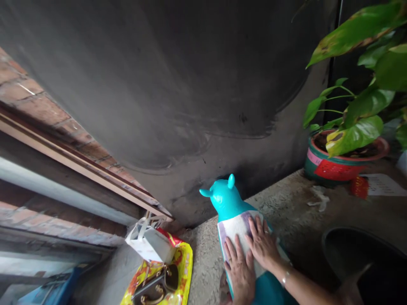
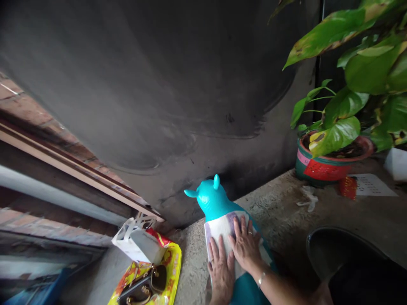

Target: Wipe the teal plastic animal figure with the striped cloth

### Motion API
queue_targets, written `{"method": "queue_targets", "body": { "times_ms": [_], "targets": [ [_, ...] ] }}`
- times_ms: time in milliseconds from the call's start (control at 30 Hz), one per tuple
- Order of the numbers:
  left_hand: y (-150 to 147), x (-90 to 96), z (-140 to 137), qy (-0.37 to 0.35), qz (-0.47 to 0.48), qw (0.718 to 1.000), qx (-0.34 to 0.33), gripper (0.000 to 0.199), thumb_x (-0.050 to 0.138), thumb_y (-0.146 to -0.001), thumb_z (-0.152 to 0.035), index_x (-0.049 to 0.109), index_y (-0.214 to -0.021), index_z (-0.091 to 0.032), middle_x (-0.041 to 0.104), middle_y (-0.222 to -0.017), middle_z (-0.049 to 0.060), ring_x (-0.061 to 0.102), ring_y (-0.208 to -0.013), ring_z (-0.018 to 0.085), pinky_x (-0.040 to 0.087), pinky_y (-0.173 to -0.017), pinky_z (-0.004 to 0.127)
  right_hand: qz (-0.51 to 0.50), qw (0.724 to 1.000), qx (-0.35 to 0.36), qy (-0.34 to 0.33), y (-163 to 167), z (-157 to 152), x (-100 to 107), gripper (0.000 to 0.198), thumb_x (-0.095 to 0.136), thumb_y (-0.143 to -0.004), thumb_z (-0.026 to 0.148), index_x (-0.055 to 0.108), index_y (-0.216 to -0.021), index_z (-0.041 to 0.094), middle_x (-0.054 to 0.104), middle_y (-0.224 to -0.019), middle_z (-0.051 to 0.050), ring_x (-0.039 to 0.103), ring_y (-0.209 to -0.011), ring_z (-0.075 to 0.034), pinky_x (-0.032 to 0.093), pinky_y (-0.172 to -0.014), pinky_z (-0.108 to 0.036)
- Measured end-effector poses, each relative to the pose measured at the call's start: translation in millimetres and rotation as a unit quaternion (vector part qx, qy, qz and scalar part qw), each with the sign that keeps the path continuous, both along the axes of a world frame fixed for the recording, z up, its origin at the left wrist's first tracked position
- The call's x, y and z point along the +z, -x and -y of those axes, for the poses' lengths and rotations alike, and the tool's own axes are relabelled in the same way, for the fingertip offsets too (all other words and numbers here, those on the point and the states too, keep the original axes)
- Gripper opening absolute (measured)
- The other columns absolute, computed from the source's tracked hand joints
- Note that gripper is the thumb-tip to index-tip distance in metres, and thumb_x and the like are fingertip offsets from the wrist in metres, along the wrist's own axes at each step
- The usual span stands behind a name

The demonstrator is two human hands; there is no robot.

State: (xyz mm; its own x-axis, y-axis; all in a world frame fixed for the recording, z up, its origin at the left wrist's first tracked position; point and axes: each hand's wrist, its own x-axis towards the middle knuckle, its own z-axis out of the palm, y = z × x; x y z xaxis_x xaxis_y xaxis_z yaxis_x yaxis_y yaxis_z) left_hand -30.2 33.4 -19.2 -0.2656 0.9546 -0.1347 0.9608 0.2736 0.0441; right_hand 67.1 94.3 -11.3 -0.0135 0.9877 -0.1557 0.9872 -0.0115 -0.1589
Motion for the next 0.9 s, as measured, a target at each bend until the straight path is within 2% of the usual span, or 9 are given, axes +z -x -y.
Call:
{"method": "queue_targets", "body": {
  "times_ms": [67, 167, 200, 267, 400, 567, 700, 800, 900],
  "targets": [
    [-2, -20.2, 32, -0.028, -0.007, 1.0, 0.006, 0.054, 0.034, -0.1, -0.04, 0.021, -0.151, -0.03, 0.009, -0.159, 0.004, 0.011, -0.146, 0.025, 0.04, -0.109, 0.053, 0.004, 1.0, 0.005, -0.025, -9, 43, -15, 0.062, 0.03, -0.1, 0.045, 0.018, -0.154, 0.018, 0.01, -0.157, -0.016, 0.011, -0.143, -0.041, 0.035, -0.103, -0.062],
    [-4, -47.2, 75, -0.097, -0.023, 0.995, -0.001, 0.062, 0.054, -0.086, -0.046, 0.045, -0.143, -0.022, 0.025, -0.154, 0.012, 0.023, -0.143, 0.032, 0.043, -0.105, 0.053, -0.026, 0.984, 0.03, -0.175, -24, 103, -39, 0.067, 0.022, -0.098, 0.044, -0.001, -0.155, 0.018, 0.008, -0.157, -0.02, 0.01, -0.142, -0.044, 0.042, -0.095, -0.063],
    [-5, -51.5, 85, -0.116, -0.012, 0.993, -0.011, 0.061, 0.056, -0.084, -0.046, 0.049, -0.14, -0.021, 0.03, -0.151, 0.015, 0.028, -0.141, 0.033, 0.045, -0.103, 0.053, -0.037, 0.975, 0.036, -0.217, -29, 116, -45, 0.068, 0.021, -0.097, 0.043, -0.006, -0.154, 0.018, 0.008, -0.157, -0.02, 0.012, -0.141, -0.045, 0.044, -0.091, -0.062],
    [-6, -51.7, 96, -0.14, 0.021, 0.99, -0.026, 0.058, 0.054, -0.085, -0.046, 0.051, -0.138, -0.021, 0.034, -0.149, 0.017, 0.033, -0.138, 0.034, 0.046, -0.102, 0.052, -0.043, 0.966, 0.037, -0.251, -33, 126, -51, 0.068, 0.019, -0.097, 0.041, -0.011, -0.153, 0.019, 0.008, -0.156, -0.021, 0.016, -0.14, -0.047, 0.047, -0.086, -0.06],
    [-2, -31.1, 84, -0.107, 0.078, 0.991, -0.007, 0.059, 0.05, -0.09, -0.048, 0.042, -0.143, -0.025, 0.027, -0.153, 0.013, 0.025, -0.141, 0.034, 0.041, -0.105, 0.057, -0.012, 0.979, 0.045, -0.197, -28, 96, -41, 0.065, 0.018, -0.098, 0.04, -0.008, -0.154, 0.019, 0.003, -0.157, -0.021, 0.014, -0.14, -0.046, 0.045, -0.089, -0.061],
    [7, -1.4, 24, -0.016, 0.17, 0.985, -0.004, 0.057, 0.038, -0.099, -0.044, 0.016, -0.151, -0.034, 0.002, -0.159, 0.002, 0.004, -0.146, 0.029, 0.025, -0.115, 0.061, 0.036, 0.998, 0.04, -0.046, -9, 18, -14, 0.06, 0.032, -0.101, 0.043, 0.017, -0.155, 0.022, 0.006, -0.158, -0.014, 0.01, -0.143, -0.041, 0.036, -0.103, -0.061],
    [12, 22.2, -20, 0.038, 0.208, 0.977, 0.037, 0.056, 0.033, -0.102, -0.039, 0.01, -0.153, -0.029, -0.006, -0.159, 0.004, -0.006, -0.146, 0.027, 0.02, -0.117, 0.06, 0.04, 0.997, 0.035, -0.051, 4, -28, 0, 0.06, 0.027, -0.102, 0.046, 0.013, -0.155, 0.02, 0.004, -0.158, -0.013, 0.012, -0.142, -0.04, 0.039, -0.1, -0.062],
    [10, 34.0, -19, 0.04, 0.222, 0.973, 0.039, 0.057, 0.036, -0.102, -0.039, 0.01, -0.152, -0.029, -0.007, -0.158, 0.004, -0.007, -0.146, 0.026, 0.017, -0.117, 0.06, 0.037, 0.997, 0.033, -0.056, 4, -23, 1, 0.06, 0.024, -0.103, 0.047, 0.013, -0.155, 0.019, 0.006, -0.158, -0.015, 0.015, -0.142, -0.04, 0.04, -0.1, -0.061],
    [3, 31.1, 12, 0.036, 0.219, 0.974, 0.032, 0.058, 0.038, -0.1, -0.034, 0.013, -0.152, -0.028, -0.005, -0.158, 0.003, -0.004, -0.146, 0.026, 0.015, -0.118, 0.059, 0.032, 0.997, 0.041, -0.058, -8, 20, -14, 0.06, 0.025, -0.101, 0.045, 0.02, -0.154, 0.016, 0.01, -0.157, -0.016, 0.014, -0.142, -0.04, 0.041, -0.101, -0.059]
  ]
}}
